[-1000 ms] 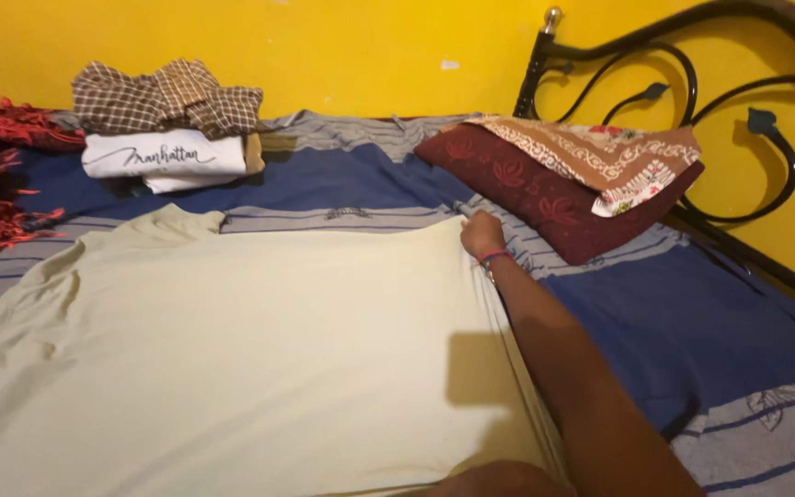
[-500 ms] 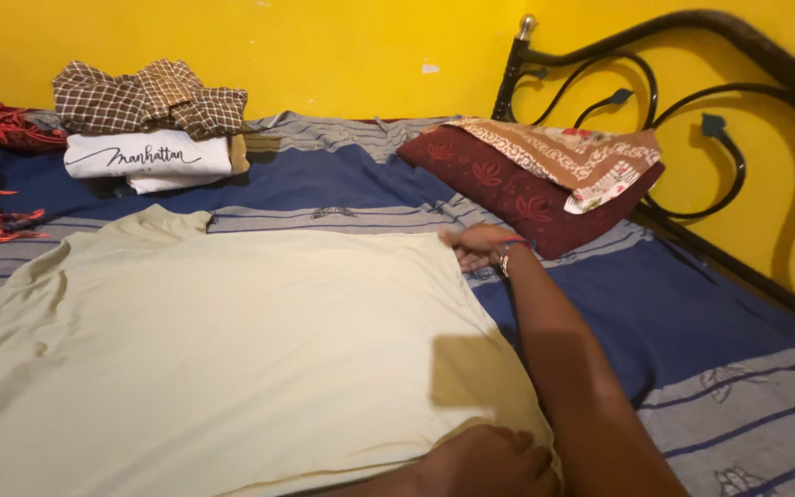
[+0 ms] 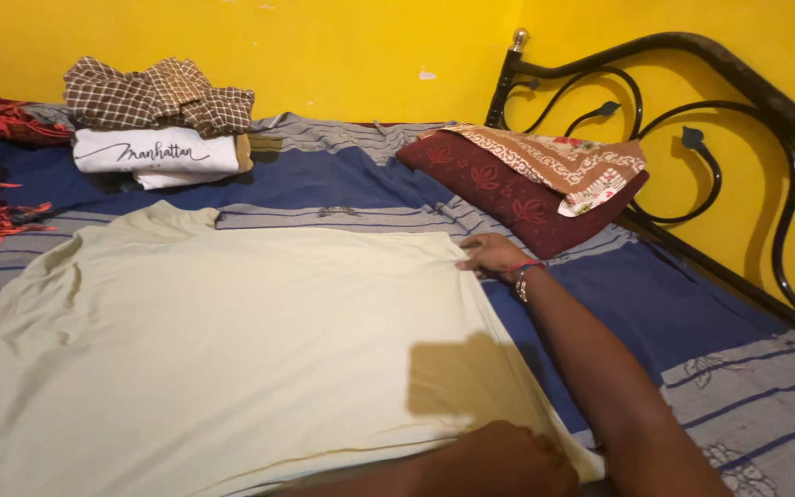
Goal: The person smooths and folds several pieces of clothing including t-shirts and trousers on a bed by hand and then places them onto a shelf inside a closet.
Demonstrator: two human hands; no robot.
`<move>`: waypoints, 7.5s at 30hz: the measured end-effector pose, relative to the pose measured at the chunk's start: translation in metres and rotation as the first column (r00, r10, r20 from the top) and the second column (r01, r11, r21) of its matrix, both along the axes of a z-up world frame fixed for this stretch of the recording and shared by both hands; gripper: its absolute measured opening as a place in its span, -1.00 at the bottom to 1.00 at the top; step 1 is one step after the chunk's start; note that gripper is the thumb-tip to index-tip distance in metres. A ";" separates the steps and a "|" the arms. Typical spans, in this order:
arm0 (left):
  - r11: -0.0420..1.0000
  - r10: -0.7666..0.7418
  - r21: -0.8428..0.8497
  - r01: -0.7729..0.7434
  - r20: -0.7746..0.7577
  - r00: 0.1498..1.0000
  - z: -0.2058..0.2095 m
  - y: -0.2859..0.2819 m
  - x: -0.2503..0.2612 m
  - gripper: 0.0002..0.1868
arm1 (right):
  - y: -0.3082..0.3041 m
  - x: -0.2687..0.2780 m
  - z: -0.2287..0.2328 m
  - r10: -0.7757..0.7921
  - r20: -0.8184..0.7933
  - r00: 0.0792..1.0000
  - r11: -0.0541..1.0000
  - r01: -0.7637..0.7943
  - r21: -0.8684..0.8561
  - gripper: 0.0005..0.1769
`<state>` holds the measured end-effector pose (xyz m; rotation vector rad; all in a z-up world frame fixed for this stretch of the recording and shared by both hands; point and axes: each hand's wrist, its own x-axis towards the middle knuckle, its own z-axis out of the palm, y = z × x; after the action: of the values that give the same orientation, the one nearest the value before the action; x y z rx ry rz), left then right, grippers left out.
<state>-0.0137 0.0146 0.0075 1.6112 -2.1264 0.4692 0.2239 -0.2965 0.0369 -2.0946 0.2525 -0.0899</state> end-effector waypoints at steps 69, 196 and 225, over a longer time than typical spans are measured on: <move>0.994 0.078 0.076 -0.076 -0.016 0.997 0.020 -0.001 0.007 -0.59 | 0.011 0.012 -0.035 -0.102 0.360 0.927 0.645 0.338 -0.685 -0.56; 0.456 0.882 -0.011 -0.890 -0.123 0.454 0.076 0.427 0.207 -0.43 | 0.069 -0.139 0.022 0.194 0.035 0.980 0.674 -0.107 -0.731 -0.68; 0.085 0.911 0.620 -0.780 -0.365 -0.191 0.081 0.511 0.261 -0.27 | 0.083 -0.131 0.018 0.096 -0.077 0.992 0.584 -0.119 -0.803 -0.49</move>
<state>0.2476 0.5256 0.0887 2.6042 -0.0710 -0.0997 0.0928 -0.2130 0.0547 -3.0403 0.0906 -0.1198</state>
